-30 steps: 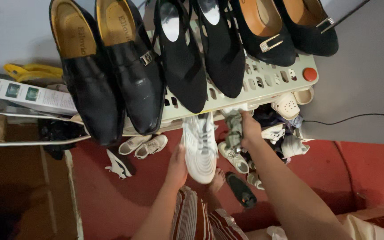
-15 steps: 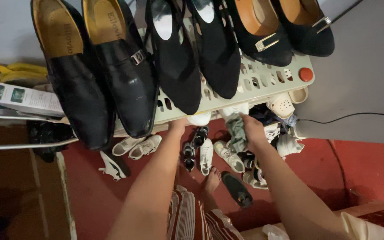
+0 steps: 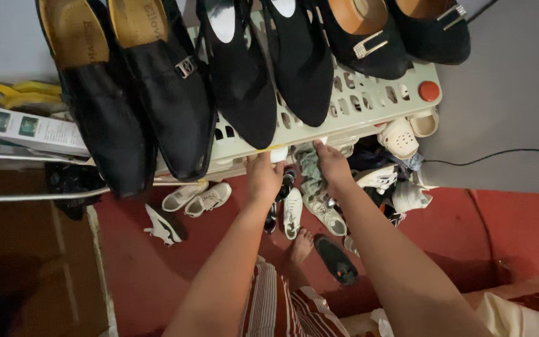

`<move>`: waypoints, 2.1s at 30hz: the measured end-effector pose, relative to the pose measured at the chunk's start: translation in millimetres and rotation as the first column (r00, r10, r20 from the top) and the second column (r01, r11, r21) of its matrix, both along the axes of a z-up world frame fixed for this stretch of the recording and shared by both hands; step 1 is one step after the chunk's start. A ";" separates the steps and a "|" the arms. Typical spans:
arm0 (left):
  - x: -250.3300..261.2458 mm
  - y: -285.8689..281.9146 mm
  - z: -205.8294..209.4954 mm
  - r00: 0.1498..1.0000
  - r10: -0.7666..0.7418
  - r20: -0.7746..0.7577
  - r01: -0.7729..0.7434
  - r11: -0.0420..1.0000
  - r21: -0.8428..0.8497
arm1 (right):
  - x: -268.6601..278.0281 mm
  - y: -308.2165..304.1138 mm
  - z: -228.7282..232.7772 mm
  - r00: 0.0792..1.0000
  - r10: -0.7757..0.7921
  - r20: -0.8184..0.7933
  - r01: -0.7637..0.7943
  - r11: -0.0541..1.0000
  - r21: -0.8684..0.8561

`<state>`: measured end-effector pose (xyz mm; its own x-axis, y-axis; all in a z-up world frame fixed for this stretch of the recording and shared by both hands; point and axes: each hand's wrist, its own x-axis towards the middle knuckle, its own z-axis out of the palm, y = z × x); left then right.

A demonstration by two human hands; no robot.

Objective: The person wipes a white sneaker with a cloth, then places it on a shoe rack. They then pick up a black sneaker and wipe it with the same cloth, handling each shoe individually.

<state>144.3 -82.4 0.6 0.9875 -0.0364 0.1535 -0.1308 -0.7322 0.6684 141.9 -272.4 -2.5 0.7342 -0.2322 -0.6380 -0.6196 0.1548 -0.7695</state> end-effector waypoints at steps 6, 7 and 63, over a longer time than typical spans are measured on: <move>-32.4 -4.7 27.0 0.994 0.100 0.046 -0.101 0.995 0.009 | -14.7 -2.3 41.9 0.987 -0.138 -0.080 0.154 0.956 0.251; -44.1 -4.4 31.5 0.991 0.109 0.083 -0.111 0.993 0.024 | -21.0 -3.4 48.7 0.977 -0.184 -0.107 0.208 0.931 0.301; -356.5 173.0 151.3 0.703 -0.497 -0.508 -0.349 0.381 -0.856 | -449.6 75.3 98.9 0.914 -0.391 0.107 0.372 0.914 0.160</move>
<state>-212.2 90.6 151.9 0.8024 -0.3848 -0.4562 0.5774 0.3069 0.7566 -307.7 -197.1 96.4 0.6868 -0.4317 -0.5847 -0.3855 0.4656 -0.7966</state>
